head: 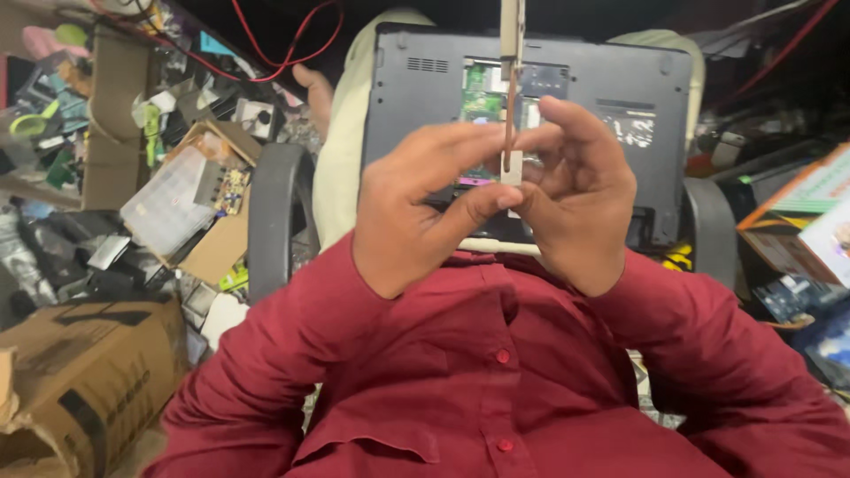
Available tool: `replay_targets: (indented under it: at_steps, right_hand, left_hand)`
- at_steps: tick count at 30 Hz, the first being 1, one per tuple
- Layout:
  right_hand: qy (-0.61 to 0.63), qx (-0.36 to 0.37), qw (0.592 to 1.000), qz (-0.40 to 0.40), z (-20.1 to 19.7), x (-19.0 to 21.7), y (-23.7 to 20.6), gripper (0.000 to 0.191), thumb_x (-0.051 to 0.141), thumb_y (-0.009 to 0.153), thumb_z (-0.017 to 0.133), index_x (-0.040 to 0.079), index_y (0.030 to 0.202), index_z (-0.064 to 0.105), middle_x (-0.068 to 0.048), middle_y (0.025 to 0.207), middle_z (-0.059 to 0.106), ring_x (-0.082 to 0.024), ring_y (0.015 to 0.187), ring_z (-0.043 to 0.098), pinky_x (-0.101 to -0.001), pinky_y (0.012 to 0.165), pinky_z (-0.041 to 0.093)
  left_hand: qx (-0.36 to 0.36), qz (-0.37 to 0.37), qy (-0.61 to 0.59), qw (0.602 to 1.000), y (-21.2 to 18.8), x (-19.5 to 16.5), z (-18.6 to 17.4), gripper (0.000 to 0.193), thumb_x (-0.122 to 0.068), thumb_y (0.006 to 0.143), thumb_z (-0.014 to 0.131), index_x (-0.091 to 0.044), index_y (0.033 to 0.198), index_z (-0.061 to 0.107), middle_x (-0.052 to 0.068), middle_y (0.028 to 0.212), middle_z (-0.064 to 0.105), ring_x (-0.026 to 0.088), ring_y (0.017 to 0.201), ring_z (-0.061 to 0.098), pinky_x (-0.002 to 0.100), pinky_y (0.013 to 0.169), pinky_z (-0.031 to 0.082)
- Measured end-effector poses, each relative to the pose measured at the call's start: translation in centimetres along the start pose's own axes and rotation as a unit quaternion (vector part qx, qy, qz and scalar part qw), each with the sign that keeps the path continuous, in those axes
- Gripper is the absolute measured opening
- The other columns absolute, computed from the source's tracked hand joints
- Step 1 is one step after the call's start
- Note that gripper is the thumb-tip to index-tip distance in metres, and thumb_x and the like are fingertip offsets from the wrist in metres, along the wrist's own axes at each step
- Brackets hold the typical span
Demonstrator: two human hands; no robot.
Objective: The person works on a laptop resting on their lap in a cluttered repair workshop. They detach the keyboard from the chassis, set it aside, flip the laptop to access the underside, disconnect ribbon cables and remove screws from the motherboard area, lift out the cooling fan and heatsink assembly, and prepare to apply thermal paste from a syringe to the exposed CPU.
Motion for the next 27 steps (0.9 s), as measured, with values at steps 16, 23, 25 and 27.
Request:
replay_targets:
  at_steps: [16, 23, 25, 27]
  right_hand:
    - [-0.034, -0.148, 0.988, -0.020, -15.7, -1.8, -1.3, 0.077, 0.066, 0.109, 0.029, 0.021, 0.170, 0.017, -0.018, 0.121, 0.060, -0.027, 0.098, 0.065, -0.0412, 0.087, 0.059]
    - [-0.099, -0.156, 0.983, 0.022, -18.3, -4.0, -1.9, 0.071, 0.062, 0.114, 0.033, 0.013, 0.166, 0.032, -0.012, 0.106, 0.061, -0.020, 0.087, 0.062, -0.0334, 0.078, 0.056]
    - [-0.122, -0.127, 0.984, 0.042, -17.0, -4.4, -1.5, 0.066, 0.061, 0.118, 0.037, 0.012, 0.162, 0.035, -0.009, 0.107, 0.062, -0.017, 0.087, 0.062, -0.0311, 0.078, 0.056]
    - [-0.164, -0.091, 0.980, 0.063, -15.3, -4.7, -1.0, 0.057, 0.056, 0.121, 0.044, 0.012, 0.156, 0.042, -0.007, 0.107, 0.063, -0.014, 0.087, 0.063, -0.0290, 0.080, 0.058]
  left_hand:
    - [0.094, 0.161, 0.238, 0.953, -2.3, -0.6, -1.4, 0.038, -0.006, 0.090, 0.082, 0.004, 0.124, 0.067, 0.013, 0.118, 0.063, 0.034, 0.110, 0.064, 0.043, 0.098, 0.054]
    - [0.138, 0.194, 0.320, 0.917, -5.1, 2.5, 1.3, 0.034, -0.006, 0.087, 0.077, 0.006, 0.118, 0.070, 0.011, 0.108, 0.063, 0.029, 0.100, 0.064, 0.043, 0.088, 0.053]
    - [0.120, 0.179, 0.307, 0.927, -5.4, 3.0, 0.5, 0.033, -0.005, 0.088, 0.078, 0.005, 0.117, 0.070, 0.011, 0.107, 0.064, 0.029, 0.099, 0.064, 0.044, 0.087, 0.052]
    - [0.075, 0.139, 0.283, 0.946, -5.6, 3.6, -1.0, 0.031, -0.005, 0.089, 0.078, 0.003, 0.118, 0.070, 0.011, 0.108, 0.064, 0.030, 0.101, 0.065, 0.042, 0.087, 0.052]
Point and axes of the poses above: each hand's wrist, its own y-axis towards the middle knuckle, its own z-axis out of the palm, x = y × z, the point moved 8 cm from there along y, towards the middle knuckle
